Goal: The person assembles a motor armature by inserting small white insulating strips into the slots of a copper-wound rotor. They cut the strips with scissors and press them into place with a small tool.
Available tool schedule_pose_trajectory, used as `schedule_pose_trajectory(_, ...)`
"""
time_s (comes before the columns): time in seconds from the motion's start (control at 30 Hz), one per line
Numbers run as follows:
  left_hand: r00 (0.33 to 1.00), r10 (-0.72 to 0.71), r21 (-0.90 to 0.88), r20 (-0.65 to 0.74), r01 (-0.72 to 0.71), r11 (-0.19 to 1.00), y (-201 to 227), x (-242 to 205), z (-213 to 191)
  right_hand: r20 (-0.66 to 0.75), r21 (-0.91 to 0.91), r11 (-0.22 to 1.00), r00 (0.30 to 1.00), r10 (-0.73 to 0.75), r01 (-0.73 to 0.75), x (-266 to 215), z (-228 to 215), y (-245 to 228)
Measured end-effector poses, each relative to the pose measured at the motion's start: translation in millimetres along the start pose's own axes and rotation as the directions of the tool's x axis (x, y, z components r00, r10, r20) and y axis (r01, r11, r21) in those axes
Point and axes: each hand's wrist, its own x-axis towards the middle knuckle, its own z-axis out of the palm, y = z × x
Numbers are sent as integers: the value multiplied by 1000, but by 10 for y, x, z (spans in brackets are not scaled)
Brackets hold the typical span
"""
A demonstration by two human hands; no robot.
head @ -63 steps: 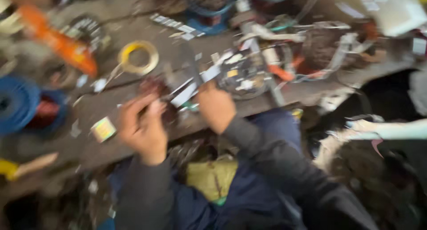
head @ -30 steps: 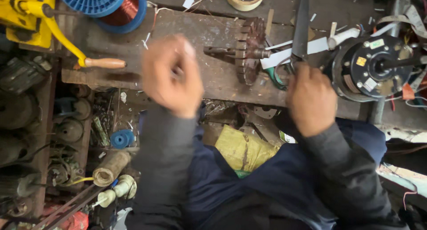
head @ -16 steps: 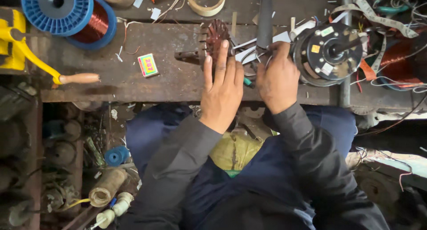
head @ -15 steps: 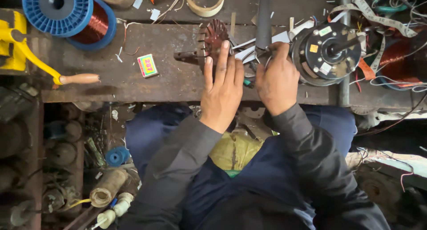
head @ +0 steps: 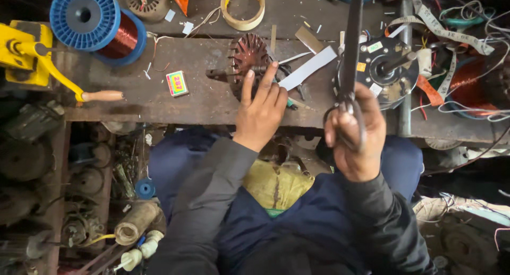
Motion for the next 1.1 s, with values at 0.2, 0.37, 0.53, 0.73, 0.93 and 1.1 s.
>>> schedule_pose_trajectory(0.2, 822, -525, -572, -222, 326, 753, -236, 195, -413, 269, 146, 974, 954, 128, -172, 12, -77, 171)
schedule_pose_trajectory(0.37, 608, -792, -971, -58, 151, 187, -508, 397, -514, 421, -28, 983, 890, 175, -180, -90, 114, 354)
schedule_pose_trajectory(0.53, 457, -885, -995, 96, 20, -98, -686, 561, -429, 428, -169, 968, 871, 241, -185, -86, 147, 514)
schedule_pose_trajectory(0.73, 605, -770, -978, 202, 170, -123, -626, 481, -513, 416, -185, 961, 869, 267, -206, -37, 135, 619)
schedule_pose_trajectory(0.93, 621, -710, -916, 331, 391, -85, -454, 512, -605, 365, -258, 937, 874, 320, -235, -13, 87, 610)
schedule_pose_trajectory(1.1, 643, -695, -915, 321, 400, -53, -399, 539, -636, 372, -156, 960, 887, 274, -231, -14, 48, 660)
